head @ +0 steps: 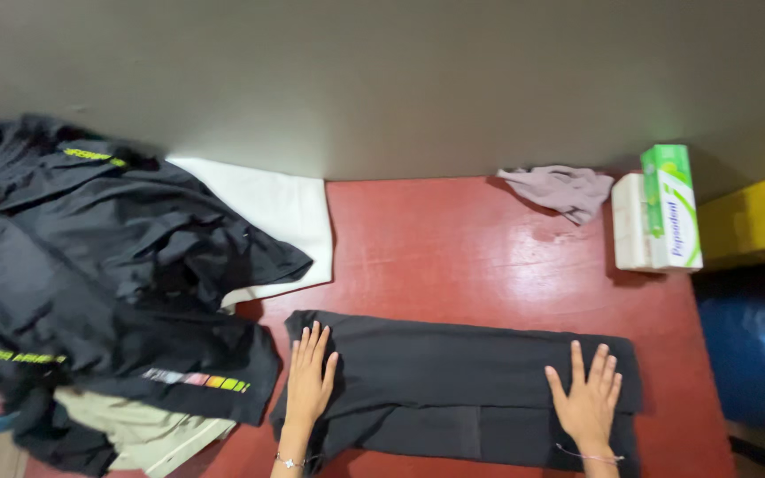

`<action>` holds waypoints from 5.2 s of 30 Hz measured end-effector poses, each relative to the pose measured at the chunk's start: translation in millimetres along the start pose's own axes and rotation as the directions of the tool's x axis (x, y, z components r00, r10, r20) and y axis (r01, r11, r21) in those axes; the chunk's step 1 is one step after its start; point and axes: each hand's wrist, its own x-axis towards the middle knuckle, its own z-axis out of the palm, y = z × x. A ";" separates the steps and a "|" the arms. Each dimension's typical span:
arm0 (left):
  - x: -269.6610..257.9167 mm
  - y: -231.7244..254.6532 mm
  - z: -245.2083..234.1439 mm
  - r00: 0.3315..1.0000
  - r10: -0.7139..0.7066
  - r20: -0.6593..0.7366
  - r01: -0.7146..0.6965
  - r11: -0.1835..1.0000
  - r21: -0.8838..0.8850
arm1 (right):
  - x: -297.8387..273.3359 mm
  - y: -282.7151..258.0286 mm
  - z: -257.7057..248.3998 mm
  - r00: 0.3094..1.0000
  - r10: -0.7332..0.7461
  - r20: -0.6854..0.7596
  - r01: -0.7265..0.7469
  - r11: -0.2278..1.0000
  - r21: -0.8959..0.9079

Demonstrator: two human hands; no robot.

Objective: The person folds a black t-shirt on a red table, then places it into an open suitcase. The person then folds a dark gray sleeveless top on the same table.

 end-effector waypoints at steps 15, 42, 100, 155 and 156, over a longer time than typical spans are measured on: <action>-80.3 -14.7 -57.7 0.969 -0.205 -0.136 0.181 0.968 -0.171 | -26.4 -235.4 -25.8 0.784 -0.618 0.063 0.603 0.782 0.158; -120.3 15.7 -73.9 0.972 -0.195 -0.131 0.151 0.947 -0.284 | -54.0 -299.3 -23.5 0.959 -0.197 0.205 -0.070 0.535 0.842; -11.8 49.6 29.4 0.997 -0.060 -0.057 0.077 0.930 0.359 | -11.0 -154.1 -3.6 0.942 0.175 0.285 -0.276 0.888 0.367; -32.6 59.9 36.8 0.949 -0.291 0.118 0.192 0.835 0.515 | -6.9 -115.6 29.4 0.995 -0.080 -0.055 0.082 0.996 0.039; -34.3 61.2 38.2 0.933 -0.324 0.156 0.192 0.815 0.546 | 2.0 -113.5 29.4 0.993 -0.112 -0.042 0.113 0.993 0.041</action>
